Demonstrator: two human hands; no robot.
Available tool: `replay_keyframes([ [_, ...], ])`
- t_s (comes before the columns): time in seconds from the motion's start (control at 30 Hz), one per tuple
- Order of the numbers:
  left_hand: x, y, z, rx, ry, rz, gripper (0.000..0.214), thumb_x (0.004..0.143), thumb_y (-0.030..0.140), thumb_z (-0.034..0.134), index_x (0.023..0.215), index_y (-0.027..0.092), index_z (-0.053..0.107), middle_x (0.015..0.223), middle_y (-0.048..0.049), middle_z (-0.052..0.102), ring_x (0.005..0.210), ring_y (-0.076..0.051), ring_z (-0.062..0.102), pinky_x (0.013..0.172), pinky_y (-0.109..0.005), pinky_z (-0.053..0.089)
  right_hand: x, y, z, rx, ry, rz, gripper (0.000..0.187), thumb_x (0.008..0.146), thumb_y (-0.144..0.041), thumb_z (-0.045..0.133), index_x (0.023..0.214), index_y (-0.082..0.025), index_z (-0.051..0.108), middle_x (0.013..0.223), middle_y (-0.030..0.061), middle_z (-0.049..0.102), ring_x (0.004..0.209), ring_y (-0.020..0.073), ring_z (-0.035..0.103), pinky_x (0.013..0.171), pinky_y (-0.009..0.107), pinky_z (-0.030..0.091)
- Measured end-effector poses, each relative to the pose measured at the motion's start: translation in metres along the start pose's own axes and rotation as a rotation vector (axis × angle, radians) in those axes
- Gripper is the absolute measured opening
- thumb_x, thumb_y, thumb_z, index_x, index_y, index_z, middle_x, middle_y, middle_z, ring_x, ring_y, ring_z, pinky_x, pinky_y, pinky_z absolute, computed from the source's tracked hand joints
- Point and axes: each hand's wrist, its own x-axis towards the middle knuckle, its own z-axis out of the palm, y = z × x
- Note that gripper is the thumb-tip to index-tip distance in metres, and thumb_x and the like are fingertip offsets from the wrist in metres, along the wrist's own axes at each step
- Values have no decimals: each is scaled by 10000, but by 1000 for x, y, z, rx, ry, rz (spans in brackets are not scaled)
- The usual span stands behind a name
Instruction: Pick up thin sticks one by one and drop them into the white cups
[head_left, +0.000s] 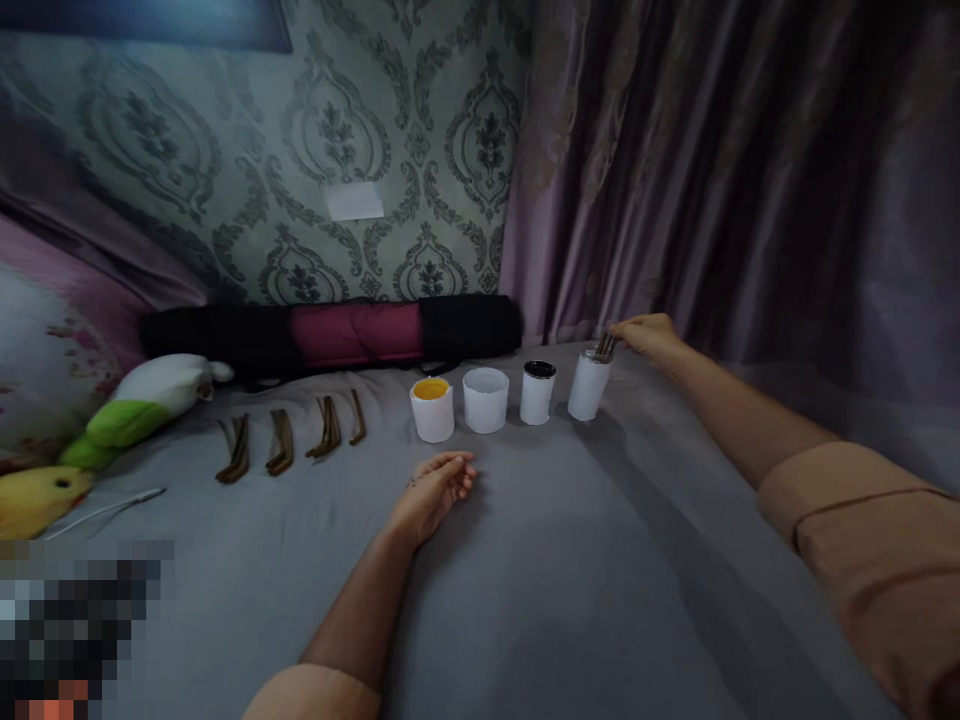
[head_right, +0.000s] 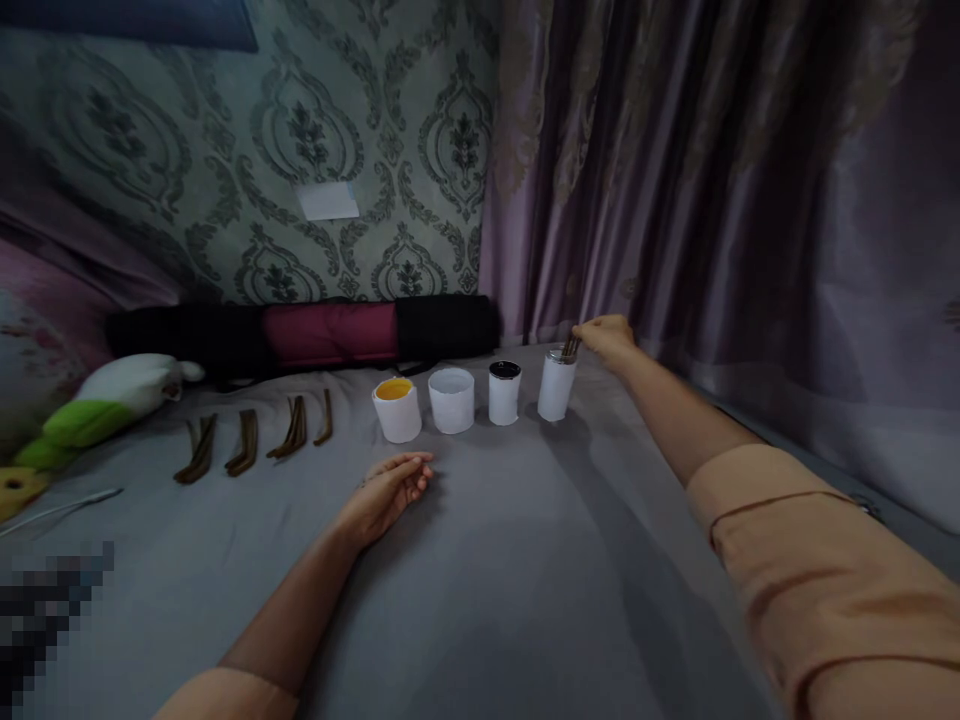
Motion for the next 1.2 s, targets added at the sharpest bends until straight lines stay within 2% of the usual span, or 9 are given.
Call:
replay_keyframes([
  [0.13,-1,1,2,-8,5,1,115,731,138,569,831,83,585,658,-50,587,522,-69,506,493,-185,373,-7,-9,3,44,15,225,166,649,-281,630,617,-144,542,465,13,480,451,89,407,422,229,297],
  [0.3,-2,1,3,4,15,-2,118,735,134,561,838,81,581,655,-49,585,515,-69,506,482,-184,371,-10,-18,5,128,5,357,146,661,-212,633,629,-107,538,508,16,487,466,73,430,422,207,290],
  [0.7,-2,2,3,-2,8,-10,127,740,145,560,847,81,581,656,-47,583,517,-70,508,494,-191,376,-17,-25,2,257,-4,493,106,691,-183,583,641,-99,539,498,11,500,488,74,456,448,198,312],
  [1.2,-3,4,5,-4,24,-14,102,757,112,525,836,81,580,655,-49,581,518,-70,511,492,-184,381,-18,-22,-2,352,9,563,154,735,-127,469,582,-125,480,447,-7,470,441,65,440,470,202,310],
])
